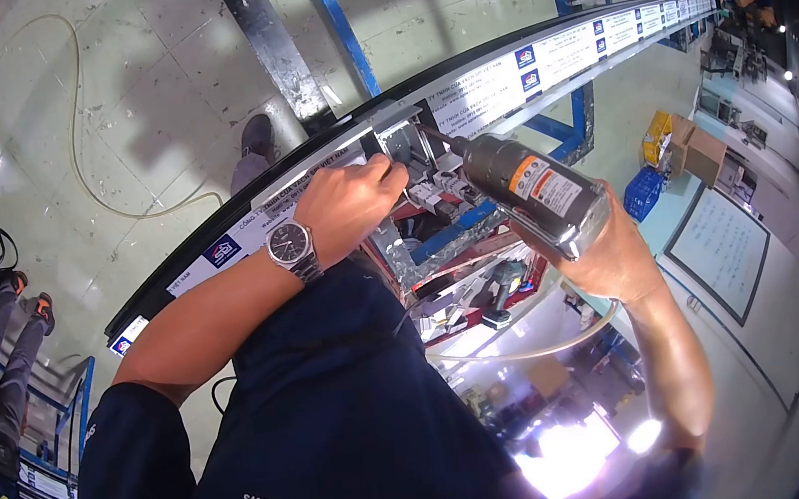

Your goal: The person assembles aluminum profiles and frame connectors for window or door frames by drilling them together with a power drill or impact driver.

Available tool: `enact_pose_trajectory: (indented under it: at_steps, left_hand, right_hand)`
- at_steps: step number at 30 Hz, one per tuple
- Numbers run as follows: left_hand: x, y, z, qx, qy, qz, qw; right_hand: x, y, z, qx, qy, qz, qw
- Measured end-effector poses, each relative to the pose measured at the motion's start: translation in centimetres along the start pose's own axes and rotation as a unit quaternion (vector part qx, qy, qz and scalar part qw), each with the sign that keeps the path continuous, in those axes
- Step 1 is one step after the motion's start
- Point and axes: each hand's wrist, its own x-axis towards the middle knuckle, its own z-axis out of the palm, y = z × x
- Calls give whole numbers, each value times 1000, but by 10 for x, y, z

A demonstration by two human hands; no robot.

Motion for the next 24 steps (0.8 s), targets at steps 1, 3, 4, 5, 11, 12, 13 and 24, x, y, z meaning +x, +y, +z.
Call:
enact_pose_trajectory:
  at_steps: [1,3,4,5,11,12,13,24]
  left_hand:
    - [0,-1,1,-4,4,3,1000]
    - [0,-2,2,-12,10,7,1000]
    - [0,-2,2,-14,12,7,1000]
    - [0,-2,2,-17,14,7,1000]
    - [0,-2,0,-21,7,10,1000]
    - [0,-2,0,-23,7,10,1000]
    - [0,-3,1,-25,7,11,1000]
    - [1,-5,-1,-38,0,18,999]
  right_hand:
    - [1,-1,0,1,1,-1,1000]
    - [1,-2,-1,2,0,-2,1000]
    - [1,-2,-1,2,1,-4,1000]
    - [1,-2,-1,3,1,-5,1000]
    - [3,-6,0,7,2,-11,1000]
    - [4,-7,0,6,2,-11,1000]
    - [4,-7,0,6,2,-13,1000]
    - [6,-14,-1,13,0,-12,1000]
